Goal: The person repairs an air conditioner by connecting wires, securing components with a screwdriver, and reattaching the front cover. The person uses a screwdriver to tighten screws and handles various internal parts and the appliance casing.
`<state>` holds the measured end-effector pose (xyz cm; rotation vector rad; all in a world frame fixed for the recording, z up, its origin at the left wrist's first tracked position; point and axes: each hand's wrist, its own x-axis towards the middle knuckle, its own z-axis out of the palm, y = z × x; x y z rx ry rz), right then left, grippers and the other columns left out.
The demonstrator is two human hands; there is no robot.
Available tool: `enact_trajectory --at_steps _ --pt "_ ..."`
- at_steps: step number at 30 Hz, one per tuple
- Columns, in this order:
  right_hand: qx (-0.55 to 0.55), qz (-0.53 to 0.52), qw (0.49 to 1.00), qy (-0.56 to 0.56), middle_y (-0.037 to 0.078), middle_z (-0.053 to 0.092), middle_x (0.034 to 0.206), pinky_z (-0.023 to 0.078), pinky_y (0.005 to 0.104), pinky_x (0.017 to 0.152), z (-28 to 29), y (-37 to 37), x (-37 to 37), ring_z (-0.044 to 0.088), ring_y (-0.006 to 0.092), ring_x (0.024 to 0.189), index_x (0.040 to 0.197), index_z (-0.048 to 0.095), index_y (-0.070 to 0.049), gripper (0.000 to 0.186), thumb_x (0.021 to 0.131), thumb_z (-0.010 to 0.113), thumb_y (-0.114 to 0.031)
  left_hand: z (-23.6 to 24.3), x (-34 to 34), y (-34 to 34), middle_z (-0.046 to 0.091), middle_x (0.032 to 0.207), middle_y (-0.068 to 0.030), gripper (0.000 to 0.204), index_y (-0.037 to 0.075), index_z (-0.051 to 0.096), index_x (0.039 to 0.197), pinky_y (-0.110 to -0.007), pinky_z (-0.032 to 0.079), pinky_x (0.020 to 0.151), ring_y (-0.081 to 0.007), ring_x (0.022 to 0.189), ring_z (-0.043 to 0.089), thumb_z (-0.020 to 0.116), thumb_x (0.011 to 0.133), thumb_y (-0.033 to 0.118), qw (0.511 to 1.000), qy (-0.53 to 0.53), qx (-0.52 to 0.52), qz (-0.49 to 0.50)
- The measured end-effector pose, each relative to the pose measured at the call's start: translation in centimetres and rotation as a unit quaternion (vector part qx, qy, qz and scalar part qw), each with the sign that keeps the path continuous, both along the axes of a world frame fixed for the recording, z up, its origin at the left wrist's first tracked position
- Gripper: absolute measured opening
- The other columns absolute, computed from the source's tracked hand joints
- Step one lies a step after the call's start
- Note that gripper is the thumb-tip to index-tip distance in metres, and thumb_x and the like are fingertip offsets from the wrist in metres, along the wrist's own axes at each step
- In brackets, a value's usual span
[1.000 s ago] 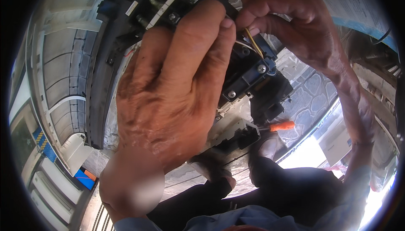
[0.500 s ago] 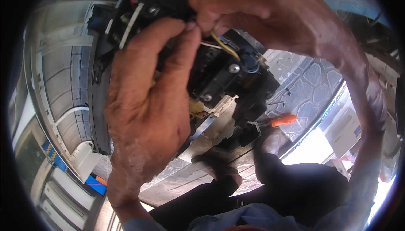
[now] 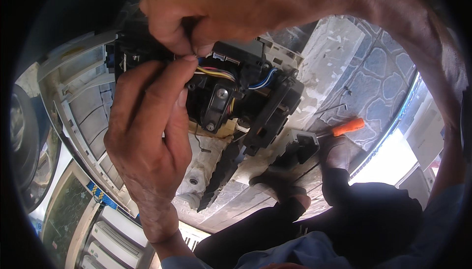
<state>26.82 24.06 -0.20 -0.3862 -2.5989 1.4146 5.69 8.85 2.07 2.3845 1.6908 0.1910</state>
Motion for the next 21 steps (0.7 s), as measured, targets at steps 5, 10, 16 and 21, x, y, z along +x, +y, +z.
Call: enact_trajectory --at_steps 5,10,16,21 --pt "-0.028 0.003 0.99 -0.141 0.008 0.071 0.077 0.056 0.037 0.06 2.6 0.1 -0.3 0.069 0.0185 0.07 0.093 0.076 0.0 0.011 0.097 0.068 -0.007 0.1 0.0 0.0 0.072 0.117 -0.0121 0.029 0.006 0.077 0.127 -0.035 0.058 0.085 -0.0244 0.105 0.073 0.062 0.101 0.002 1.0 -0.011 0.011 -0.001" --pt "-0.001 0.031 0.988 -0.151 0.009 0.07 0.076 0.057 0.0369 0.062 3.0 0.4 -0.4 0.069 0.0192 0.071 0.092 0.076 0.0 0.014 0.098 0.066 -0.009 -0.5 -0.3 -0.2 0.073 0.116 -0.0105 0.028 0.007 0.077 0.126 -0.035 0.059 0.084 -0.0231 0.105 0.074 0.064 0.101 0.003 0.999 -0.012 0.037 -0.01" --pt "0.033 0.046 0.989 -0.139 0.009 0.07 0.078 0.057 0.0368 0.065 2.7 0.6 -1.1 0.069 0.0195 0.074 0.094 0.075 0.0 0.014 0.097 0.066 -0.01 -0.9 -0.4 -0.3 0.074 0.115 -0.0092 0.029 0.007 0.078 0.126 -0.034 0.06 0.085 -0.0222 0.105 0.075 0.065 0.1 0.001 0.998 -0.024 0.05 -0.012" --pt "0.055 0.044 0.991 -0.115 0.009 0.07 0.08 0.057 0.0364 0.067 1.9 0.7 -2.1 0.069 0.0194 0.076 0.096 0.075 0.0 0.013 0.097 0.067 -0.011 -0.7 -0.4 0.0 0.075 0.115 -0.0112 0.029 0.005 0.078 0.125 -0.033 0.061 0.085 -0.0222 0.106 0.075 0.066 0.099 -0.002 0.998 -0.031 0.045 -0.017"
